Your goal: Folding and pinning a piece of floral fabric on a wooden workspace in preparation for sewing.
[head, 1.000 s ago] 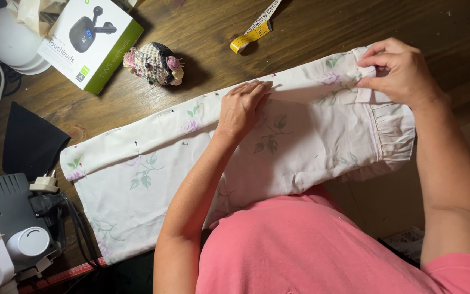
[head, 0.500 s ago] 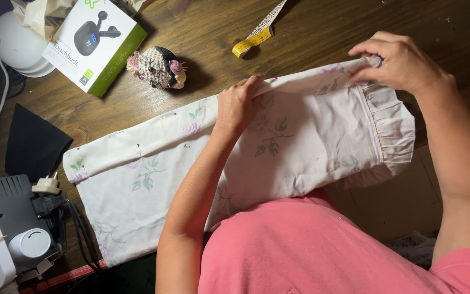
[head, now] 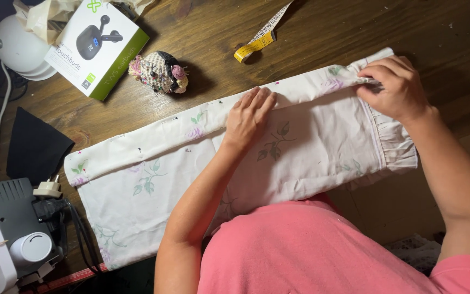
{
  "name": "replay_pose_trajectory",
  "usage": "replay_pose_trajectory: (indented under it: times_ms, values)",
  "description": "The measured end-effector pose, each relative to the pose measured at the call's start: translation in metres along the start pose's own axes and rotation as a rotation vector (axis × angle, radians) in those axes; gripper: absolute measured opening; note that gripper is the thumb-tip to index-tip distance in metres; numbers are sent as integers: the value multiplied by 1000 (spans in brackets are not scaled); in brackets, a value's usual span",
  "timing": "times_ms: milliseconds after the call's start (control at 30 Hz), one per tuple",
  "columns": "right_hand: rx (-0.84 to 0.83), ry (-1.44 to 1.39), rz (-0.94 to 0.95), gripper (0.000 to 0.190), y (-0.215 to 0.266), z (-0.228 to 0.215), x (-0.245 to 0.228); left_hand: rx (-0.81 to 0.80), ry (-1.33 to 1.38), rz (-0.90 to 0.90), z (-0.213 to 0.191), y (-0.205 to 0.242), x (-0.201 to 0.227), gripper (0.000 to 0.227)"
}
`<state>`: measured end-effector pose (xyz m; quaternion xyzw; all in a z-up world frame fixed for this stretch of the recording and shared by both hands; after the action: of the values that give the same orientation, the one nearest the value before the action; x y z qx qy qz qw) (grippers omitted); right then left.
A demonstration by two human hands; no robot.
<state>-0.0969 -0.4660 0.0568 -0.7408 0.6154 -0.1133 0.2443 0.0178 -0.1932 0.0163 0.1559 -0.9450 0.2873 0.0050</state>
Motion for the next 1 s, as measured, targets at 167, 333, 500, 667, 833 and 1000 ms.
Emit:
replay_pose_trajectory:
  times_ms: [167, 333, 500, 667, 833, 1000]
  values:
    - [13, -212, 150, 15, 9, -5, 3, -82, 120, -52, 8, -31, 31, 68]
    - [21, -117, 240, 10, 2, 6, 11, -183, 20, 216, 75, -60, 76, 53]
    - [-81, 220, 298, 6, 8, 25, 18, -82, 138, 163, 105, -62, 72, 46]
    - [-131, 83, 394, 6, 4, 16, 35, -59, 172, 150, 107, -62, 68, 44]
    - [45, -317, 610, 17, 27, -27, 64, 49, 131, 89, 99, -75, 68, 34]
    - [222, -730, 827, 9, 32, -27, 33, 59, 101, 42, 99, -96, 64, 23]
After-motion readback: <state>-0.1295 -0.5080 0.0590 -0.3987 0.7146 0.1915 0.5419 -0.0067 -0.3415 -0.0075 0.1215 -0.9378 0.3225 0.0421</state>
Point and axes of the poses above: each hand's wrist, its own y-axis away from the middle knuckle, its own z-axis out of the palm, x = y × z, the point moved 7 cm from there along -y, towards the middle knuckle, and after that the axes turned 6 degrees about z, right-handed, at the moved point
